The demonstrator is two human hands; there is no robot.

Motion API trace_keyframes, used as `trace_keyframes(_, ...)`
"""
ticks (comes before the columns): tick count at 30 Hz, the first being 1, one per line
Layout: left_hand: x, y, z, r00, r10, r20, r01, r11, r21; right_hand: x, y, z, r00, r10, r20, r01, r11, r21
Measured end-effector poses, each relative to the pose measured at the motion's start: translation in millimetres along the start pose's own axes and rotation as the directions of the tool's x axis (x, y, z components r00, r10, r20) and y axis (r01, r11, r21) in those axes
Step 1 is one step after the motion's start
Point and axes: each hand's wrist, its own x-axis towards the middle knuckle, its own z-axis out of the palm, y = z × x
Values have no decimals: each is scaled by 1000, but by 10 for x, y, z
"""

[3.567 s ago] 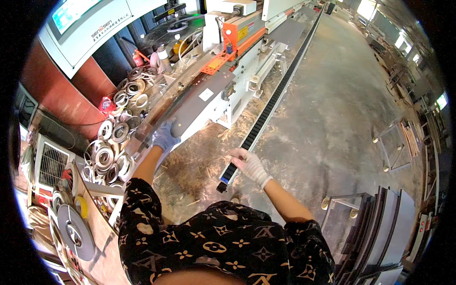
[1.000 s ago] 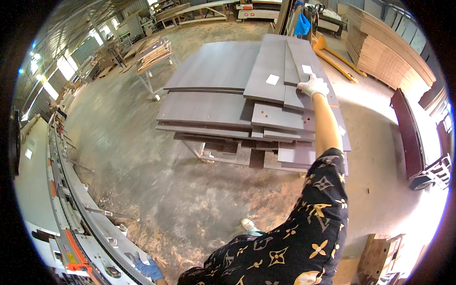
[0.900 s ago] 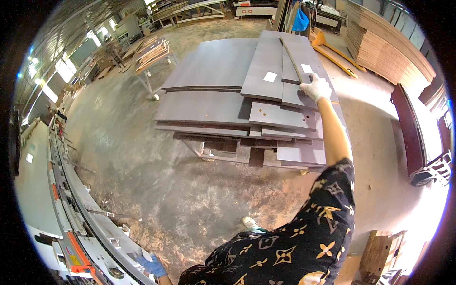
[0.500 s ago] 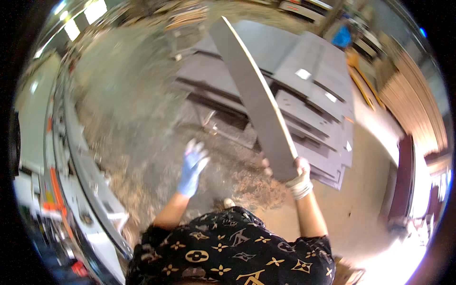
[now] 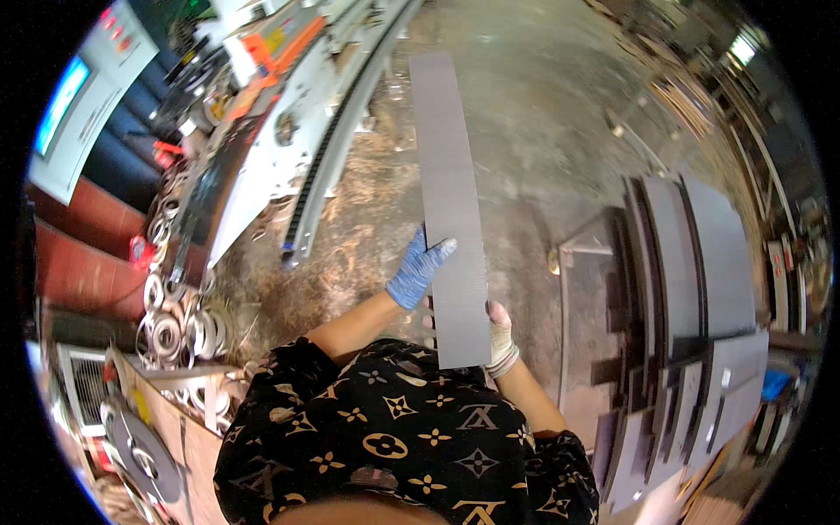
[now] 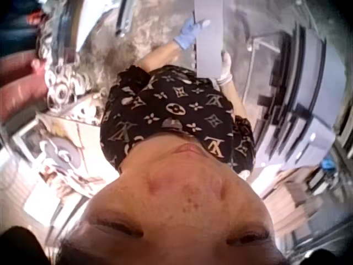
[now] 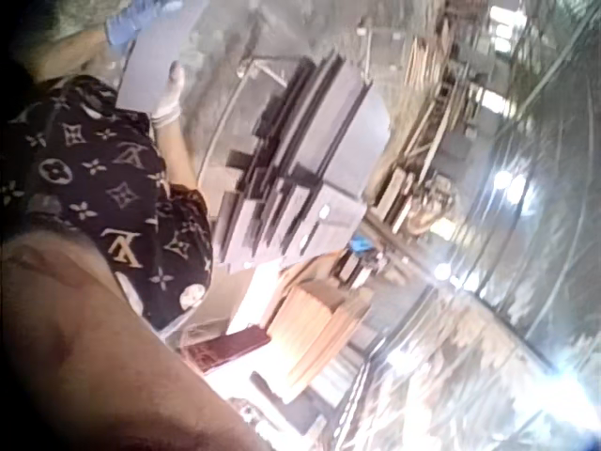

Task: The person repeatedly picks up flat rectangular panels from a stack, carries them to a machine, and places them onto the machine's feed table. The person then returns to the stack to retrieve the next panel and repeats the cycle.

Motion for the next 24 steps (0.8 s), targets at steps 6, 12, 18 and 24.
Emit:
trace_keyframes(6, 39, 695, -1495, 999, 21, -40, -23, 998, -59, 1417, 526, 373, 987, 36, -158, -113, 850, -515)
trace_keyframes(12, 35, 1235, -2749, 996, -76, -48, 66, 980, -190, 2585, 1407, 253, 899, -394, 193, -20, -477, -879)
trace_keyframes(18, -30, 1537, -3496, 990, -34, -135, -10, 950, -311, 3037, 1831, 255, 893, -434, 123, 177, 86, -980)
trace_keyframes(24, 56, 1563, -3588, 996, -74, -55, 41, 887, -459, 3229, 1800, 254, 904, -426, 23, 186, 345, -920)
